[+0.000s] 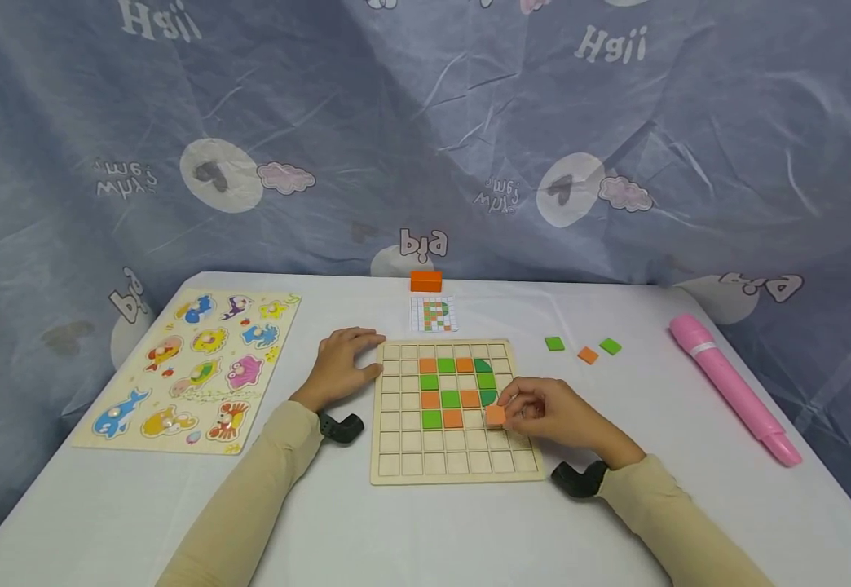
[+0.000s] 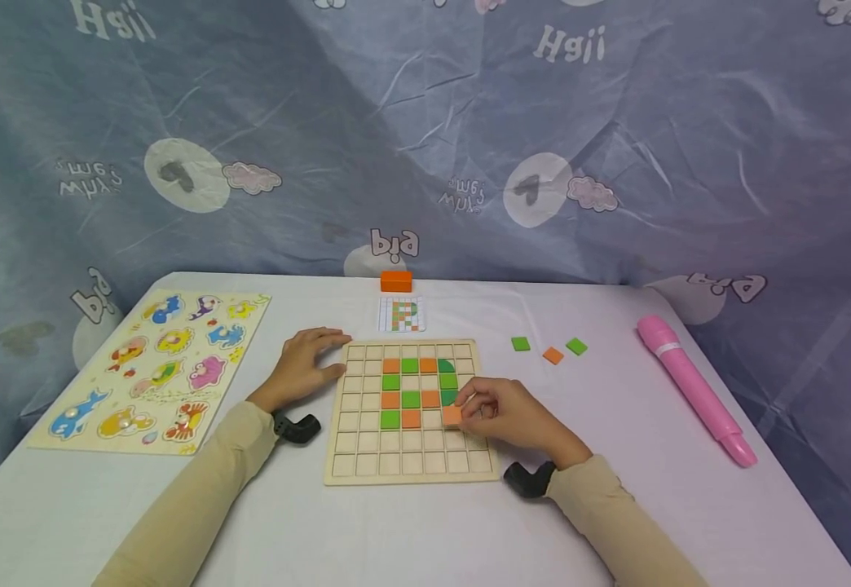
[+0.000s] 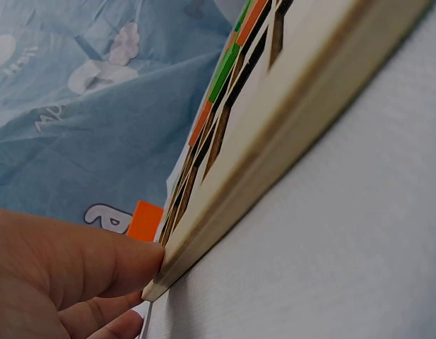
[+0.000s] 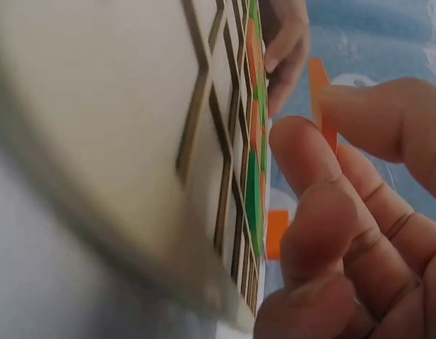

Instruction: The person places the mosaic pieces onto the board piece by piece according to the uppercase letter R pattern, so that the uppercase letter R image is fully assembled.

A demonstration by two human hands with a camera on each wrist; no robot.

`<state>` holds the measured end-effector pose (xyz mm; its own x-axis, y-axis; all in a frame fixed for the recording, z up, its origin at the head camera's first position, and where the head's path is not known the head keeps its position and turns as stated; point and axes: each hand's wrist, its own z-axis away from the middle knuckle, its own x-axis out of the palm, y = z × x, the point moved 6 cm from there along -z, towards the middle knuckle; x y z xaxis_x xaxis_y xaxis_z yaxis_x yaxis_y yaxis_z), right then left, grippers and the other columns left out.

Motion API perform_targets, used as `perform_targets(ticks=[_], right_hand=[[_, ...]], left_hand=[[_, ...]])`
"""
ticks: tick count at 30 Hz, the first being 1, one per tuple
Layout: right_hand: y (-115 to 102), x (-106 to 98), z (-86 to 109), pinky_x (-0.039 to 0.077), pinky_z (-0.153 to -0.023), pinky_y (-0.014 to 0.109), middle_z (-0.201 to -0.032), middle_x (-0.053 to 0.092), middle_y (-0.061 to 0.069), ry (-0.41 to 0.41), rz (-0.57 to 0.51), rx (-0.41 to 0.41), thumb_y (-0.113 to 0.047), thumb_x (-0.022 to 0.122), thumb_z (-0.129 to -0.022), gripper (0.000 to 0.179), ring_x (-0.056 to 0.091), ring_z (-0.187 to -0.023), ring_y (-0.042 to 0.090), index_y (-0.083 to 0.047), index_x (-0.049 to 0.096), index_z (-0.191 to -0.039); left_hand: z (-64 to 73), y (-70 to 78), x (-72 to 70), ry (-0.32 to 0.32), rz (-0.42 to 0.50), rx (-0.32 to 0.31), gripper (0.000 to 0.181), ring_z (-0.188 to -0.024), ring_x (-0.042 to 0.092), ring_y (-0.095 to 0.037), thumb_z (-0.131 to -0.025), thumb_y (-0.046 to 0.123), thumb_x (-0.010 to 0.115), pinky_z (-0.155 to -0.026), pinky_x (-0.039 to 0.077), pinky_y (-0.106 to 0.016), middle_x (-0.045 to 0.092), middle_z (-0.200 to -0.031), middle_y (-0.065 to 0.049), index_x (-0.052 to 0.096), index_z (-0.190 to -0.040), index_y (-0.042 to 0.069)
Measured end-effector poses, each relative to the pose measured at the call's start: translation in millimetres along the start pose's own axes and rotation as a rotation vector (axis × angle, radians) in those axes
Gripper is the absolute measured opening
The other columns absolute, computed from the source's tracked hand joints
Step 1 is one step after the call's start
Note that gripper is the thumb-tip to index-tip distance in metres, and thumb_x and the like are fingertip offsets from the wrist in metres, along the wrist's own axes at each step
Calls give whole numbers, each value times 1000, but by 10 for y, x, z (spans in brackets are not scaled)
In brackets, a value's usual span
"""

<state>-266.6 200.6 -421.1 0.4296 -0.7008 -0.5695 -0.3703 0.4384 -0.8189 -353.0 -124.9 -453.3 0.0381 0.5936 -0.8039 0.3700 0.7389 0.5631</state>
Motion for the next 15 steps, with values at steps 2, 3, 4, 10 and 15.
perform_targets(ticks=[2,3,4,10,15], right_hand=[[-39,69,-32,44,-62,20,-89,77,-1,-24,-1,-11,-1,83,-91,21,53,-67,5,-2,72,-108],[-60,101,-44,43,-62,20,-88,76,-1,-35,-3,-16,-2,84,-91,20,52,-67,5,-2,72,-108],[-79,133,-56,43,-62,20,-88,76,-1,-45,-1,-16,-3,84,-91,20,52,-67,5,-3,72,-108],[-177,285,-121,45,-62,20,-88,75,-4,-98,6,-16,-7,84,-93,19,53,-66,5,-3,73,-109],[-243,384,-178,45,-61,20,-88,74,-6,-123,20,-32,-7,84,-93,19,52,-64,5,-5,73,-107]], left_hand=[[1,-5,5,-2,-2,-2,52,-151,42,-40,-96,22,72,-124,25,-64,59,-155,-16,68,-146,7],[2,-6,7,-3,-3,-2,52,-152,42,-40,-96,22,72,-124,25,-64,59,-155,-17,68,-146,7],[3,-8,9,-4,-4,-2,52,-152,42,-41,-96,22,72,-124,25,-64,58,-155,-17,67,-146,7],[6,-11,6,6,-4,6,52,-150,43,-41,-96,21,73,-123,26,-65,59,-154,-17,68,-145,7],[-1,-5,6,8,-1,16,52,-150,43,-41,-96,22,73,-122,26,-65,59,-154,-17,68,-145,7]])
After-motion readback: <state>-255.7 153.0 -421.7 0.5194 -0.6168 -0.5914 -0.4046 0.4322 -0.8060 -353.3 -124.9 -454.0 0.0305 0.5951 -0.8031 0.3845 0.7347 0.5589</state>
